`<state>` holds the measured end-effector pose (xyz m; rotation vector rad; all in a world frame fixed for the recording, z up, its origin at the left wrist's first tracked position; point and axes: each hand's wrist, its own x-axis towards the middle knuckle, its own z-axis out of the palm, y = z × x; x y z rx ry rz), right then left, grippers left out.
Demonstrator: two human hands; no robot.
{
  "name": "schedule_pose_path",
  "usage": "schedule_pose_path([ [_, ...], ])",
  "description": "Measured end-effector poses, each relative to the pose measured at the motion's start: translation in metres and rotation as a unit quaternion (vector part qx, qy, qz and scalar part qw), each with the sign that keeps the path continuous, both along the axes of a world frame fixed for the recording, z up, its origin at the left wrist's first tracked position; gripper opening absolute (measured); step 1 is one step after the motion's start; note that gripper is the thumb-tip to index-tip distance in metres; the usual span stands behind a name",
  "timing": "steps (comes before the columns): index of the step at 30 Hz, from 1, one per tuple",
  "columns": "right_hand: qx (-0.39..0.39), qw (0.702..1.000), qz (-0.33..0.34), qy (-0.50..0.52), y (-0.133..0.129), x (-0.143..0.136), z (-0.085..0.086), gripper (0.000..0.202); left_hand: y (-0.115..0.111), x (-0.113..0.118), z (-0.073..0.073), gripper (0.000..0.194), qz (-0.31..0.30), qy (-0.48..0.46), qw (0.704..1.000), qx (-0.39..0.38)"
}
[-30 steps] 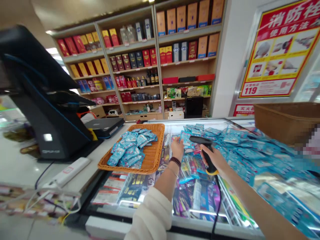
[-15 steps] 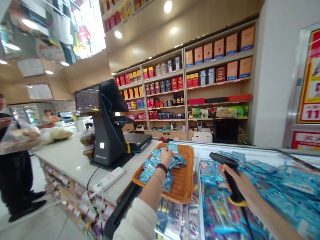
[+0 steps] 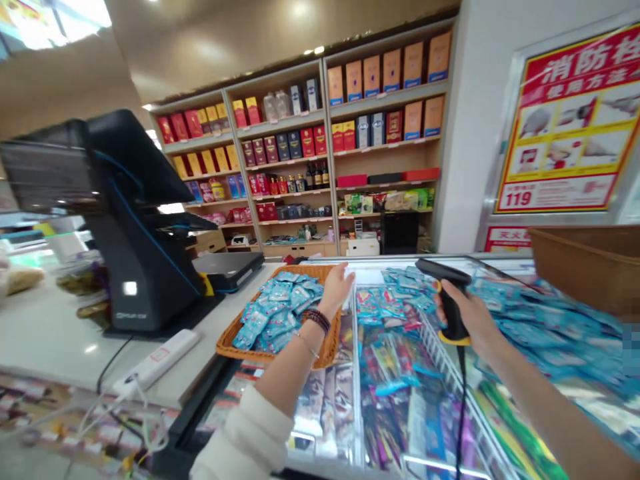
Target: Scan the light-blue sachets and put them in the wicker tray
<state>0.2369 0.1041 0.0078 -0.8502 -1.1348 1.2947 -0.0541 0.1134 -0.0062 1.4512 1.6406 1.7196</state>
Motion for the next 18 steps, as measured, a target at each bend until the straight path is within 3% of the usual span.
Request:
schedule_pose_path([
  [5, -0.018, 0.998, -0.057, 0.032, 0.015, 0.043, -0.012, 0.041, 0.027, 0.097, -0.020, 0.049, -0.113, 0.114, 0.984, -0.070],
  [9, -0.045, 0.995, -0.084, 0.040, 0.023, 0.054, -0.035, 0.040, 0.048, 0.154, -0.045, 0.054, -0.118, 0.242, 0.957, -0.110],
  [13, -0.054, 0.992, -0.104, 0.037, 0.026, 0.053, -0.047, 0.047, 0.058, 0.184, -0.065, 0.053, -0.117, 0.338, 0.924, -0.136],
  [18, -0.031, 0.995, -0.088, 0.021, 0.024, 0.047, -0.048, 0.058, 0.049, 0.186, -0.076, 0.034, -0.124, 0.357, 0.916, -0.133],
])
